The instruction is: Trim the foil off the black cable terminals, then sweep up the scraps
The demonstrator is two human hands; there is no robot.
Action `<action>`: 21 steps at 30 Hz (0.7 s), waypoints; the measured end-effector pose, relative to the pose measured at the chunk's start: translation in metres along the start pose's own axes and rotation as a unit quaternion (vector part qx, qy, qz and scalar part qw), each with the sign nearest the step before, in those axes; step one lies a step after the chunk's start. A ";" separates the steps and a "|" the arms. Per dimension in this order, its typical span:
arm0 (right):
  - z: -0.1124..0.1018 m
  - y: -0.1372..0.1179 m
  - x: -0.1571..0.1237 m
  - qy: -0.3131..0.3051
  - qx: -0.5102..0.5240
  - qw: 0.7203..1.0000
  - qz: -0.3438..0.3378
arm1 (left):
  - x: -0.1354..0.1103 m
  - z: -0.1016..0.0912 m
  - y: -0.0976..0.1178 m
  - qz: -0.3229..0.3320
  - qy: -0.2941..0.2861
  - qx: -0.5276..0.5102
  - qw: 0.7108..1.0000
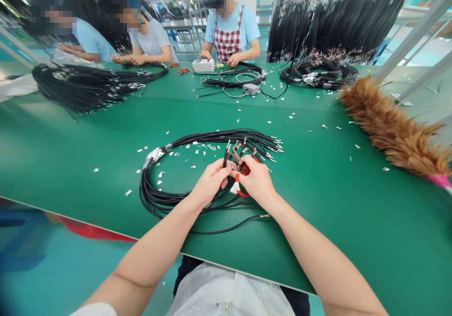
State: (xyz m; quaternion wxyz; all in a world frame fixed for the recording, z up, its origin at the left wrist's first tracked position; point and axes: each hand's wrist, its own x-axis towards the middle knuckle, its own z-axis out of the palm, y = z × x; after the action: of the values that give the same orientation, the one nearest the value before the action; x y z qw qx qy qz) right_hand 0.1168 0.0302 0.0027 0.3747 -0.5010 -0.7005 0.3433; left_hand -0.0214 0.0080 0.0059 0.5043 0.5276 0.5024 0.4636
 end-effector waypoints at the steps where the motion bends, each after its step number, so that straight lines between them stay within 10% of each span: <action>1: -0.005 0.001 0.000 -0.004 -0.032 0.999 -0.015 | 0.000 -0.001 0.000 -0.004 -0.013 0.010 1.000; 6: -0.038 -0.006 -0.004 -0.029 -0.013 1.000 0.001 | -0.004 0.000 0.008 -0.036 -0.082 -0.020 0.996; 12: -0.048 -0.021 -0.014 -0.327 0.117 0.935 0.074 | -0.004 -0.008 0.023 -0.095 -0.106 -0.204 0.968; 21: -0.044 -0.014 -0.012 -0.355 0.164 0.916 0.087 | -0.003 -0.013 0.019 -0.094 -0.138 -0.232 0.958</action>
State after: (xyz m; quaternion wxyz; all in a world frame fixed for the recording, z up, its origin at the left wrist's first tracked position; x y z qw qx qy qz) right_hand 0.1515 0.0197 0.0339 0.1473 -0.3368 -0.6747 0.6400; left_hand -0.0332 0.0064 0.0262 0.7186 0.4057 0.3534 0.4406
